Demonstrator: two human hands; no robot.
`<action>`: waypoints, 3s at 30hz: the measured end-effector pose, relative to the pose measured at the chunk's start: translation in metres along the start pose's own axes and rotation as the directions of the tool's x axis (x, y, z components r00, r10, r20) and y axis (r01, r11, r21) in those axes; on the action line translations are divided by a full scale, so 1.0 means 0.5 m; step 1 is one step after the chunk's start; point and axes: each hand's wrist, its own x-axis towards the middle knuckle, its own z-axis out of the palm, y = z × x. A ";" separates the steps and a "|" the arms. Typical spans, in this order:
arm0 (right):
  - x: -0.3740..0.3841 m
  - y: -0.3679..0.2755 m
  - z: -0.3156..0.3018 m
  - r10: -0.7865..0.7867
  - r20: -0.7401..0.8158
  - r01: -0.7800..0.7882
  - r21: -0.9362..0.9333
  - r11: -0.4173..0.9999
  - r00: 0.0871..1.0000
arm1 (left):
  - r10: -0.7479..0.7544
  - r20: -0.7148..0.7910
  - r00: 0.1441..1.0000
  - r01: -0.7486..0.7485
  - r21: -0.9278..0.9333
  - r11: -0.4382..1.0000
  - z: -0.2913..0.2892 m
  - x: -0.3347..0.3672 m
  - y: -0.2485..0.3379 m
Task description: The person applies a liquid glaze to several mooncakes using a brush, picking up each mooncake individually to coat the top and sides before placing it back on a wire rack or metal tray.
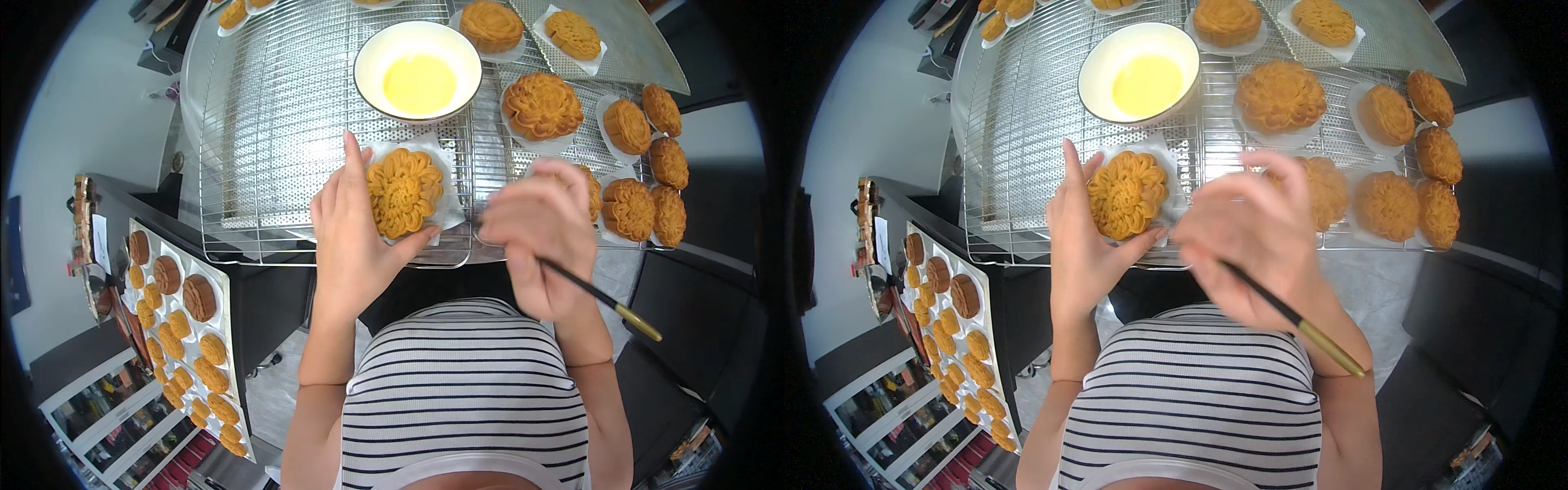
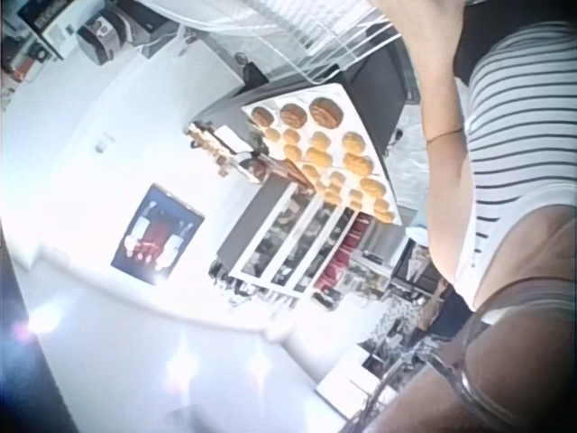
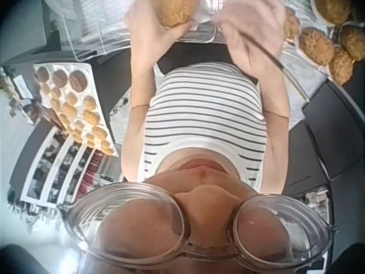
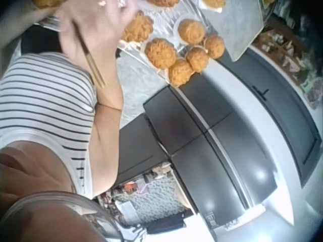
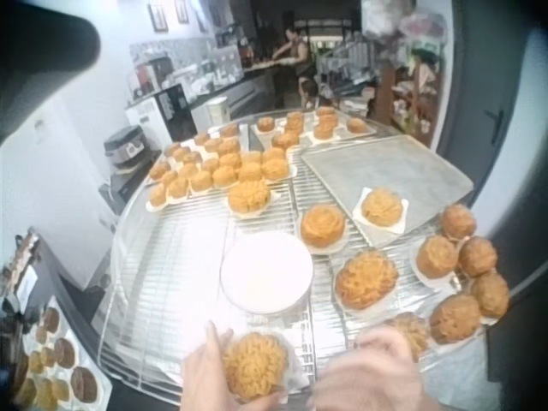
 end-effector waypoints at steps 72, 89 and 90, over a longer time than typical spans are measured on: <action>-0.472 0.192 -0.410 0.462 -0.885 -0.380 0.410 0.829 0.051 | 0.477 0.212 0.853 -0.461 -0.123 0.879 0.629 0.809 0.661; -0.519 0.213 -0.412 0.567 -0.818 -0.139 0.576 0.806 -0.097 | 0.387 0.432 0.815 -0.535 0.304 0.788 0.246 0.963 0.317; -0.523 0.216 -0.414 0.573 -0.816 -0.129 0.579 0.805 -0.079 | 0.355 0.421 0.835 -0.506 0.333 0.795 0.220 0.941 0.270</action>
